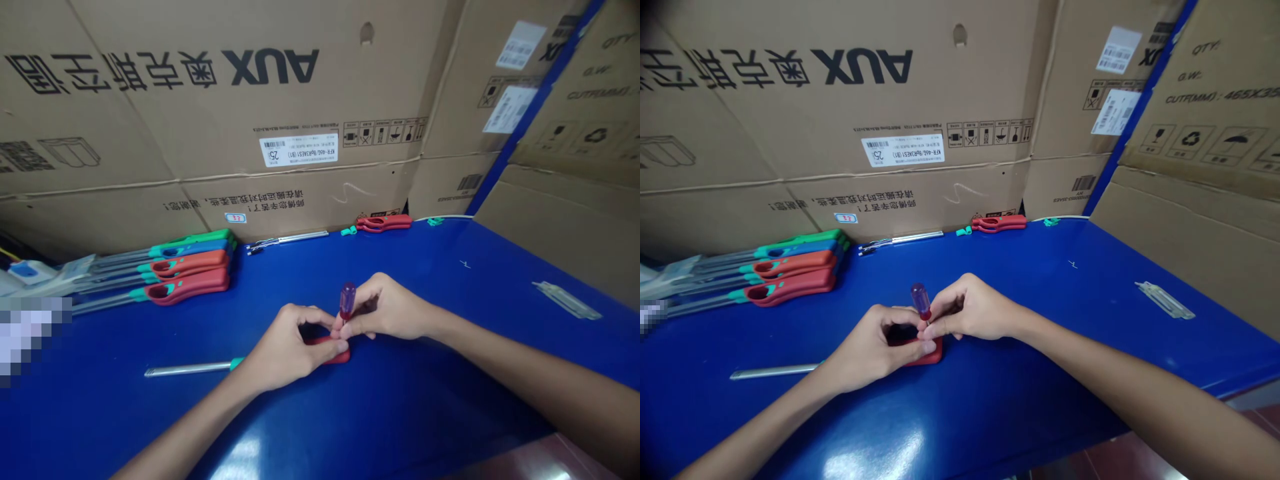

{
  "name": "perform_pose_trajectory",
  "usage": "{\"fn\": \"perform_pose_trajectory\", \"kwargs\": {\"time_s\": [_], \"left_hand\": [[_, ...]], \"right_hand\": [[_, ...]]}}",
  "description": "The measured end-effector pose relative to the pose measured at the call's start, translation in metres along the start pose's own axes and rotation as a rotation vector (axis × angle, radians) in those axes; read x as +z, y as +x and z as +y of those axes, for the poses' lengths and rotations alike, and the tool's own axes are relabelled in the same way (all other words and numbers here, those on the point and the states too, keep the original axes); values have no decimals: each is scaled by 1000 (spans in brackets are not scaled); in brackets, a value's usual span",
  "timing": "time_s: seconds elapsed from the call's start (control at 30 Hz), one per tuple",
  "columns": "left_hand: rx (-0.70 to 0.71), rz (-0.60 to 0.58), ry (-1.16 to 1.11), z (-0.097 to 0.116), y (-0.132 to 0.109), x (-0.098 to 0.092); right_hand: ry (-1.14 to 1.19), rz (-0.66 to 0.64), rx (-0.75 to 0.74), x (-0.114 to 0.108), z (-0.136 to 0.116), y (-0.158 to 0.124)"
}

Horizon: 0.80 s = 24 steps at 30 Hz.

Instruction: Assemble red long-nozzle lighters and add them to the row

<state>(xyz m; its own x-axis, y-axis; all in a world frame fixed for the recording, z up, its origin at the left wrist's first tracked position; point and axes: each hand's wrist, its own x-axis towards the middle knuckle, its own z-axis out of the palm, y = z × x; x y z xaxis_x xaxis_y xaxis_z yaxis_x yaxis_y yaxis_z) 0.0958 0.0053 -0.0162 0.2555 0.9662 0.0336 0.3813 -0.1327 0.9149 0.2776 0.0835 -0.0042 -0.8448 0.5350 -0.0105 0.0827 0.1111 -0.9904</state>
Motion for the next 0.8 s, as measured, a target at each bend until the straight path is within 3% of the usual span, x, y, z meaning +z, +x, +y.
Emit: {"fn": "perform_pose_trajectory", "kwargs": {"time_s": [0.1, 0.17, 0.3, 0.57, 0.7, 0.8], "left_hand": [[-14, -3, -17, -1, 0, 0], [-14, -14, -21, -1, 1, -1], [-9, -23, -6, -1, 3, -2], [32, 5, 10, -5, 2, 0], [-22, -54, -33, -3, 1, -2], [-56, -52, -31, 1, 0, -3]], "right_hand": [[12, 159, -78, 9, 6, 2], [35, 199, -108, 16, 10, 3], [80, 138, -78, 19, 12, 3], [83, -120, -33, -1, -1, 0], [54, -122, 13, -3, -2, 0], [32, -41, 20, -2, -2, 0]]}}
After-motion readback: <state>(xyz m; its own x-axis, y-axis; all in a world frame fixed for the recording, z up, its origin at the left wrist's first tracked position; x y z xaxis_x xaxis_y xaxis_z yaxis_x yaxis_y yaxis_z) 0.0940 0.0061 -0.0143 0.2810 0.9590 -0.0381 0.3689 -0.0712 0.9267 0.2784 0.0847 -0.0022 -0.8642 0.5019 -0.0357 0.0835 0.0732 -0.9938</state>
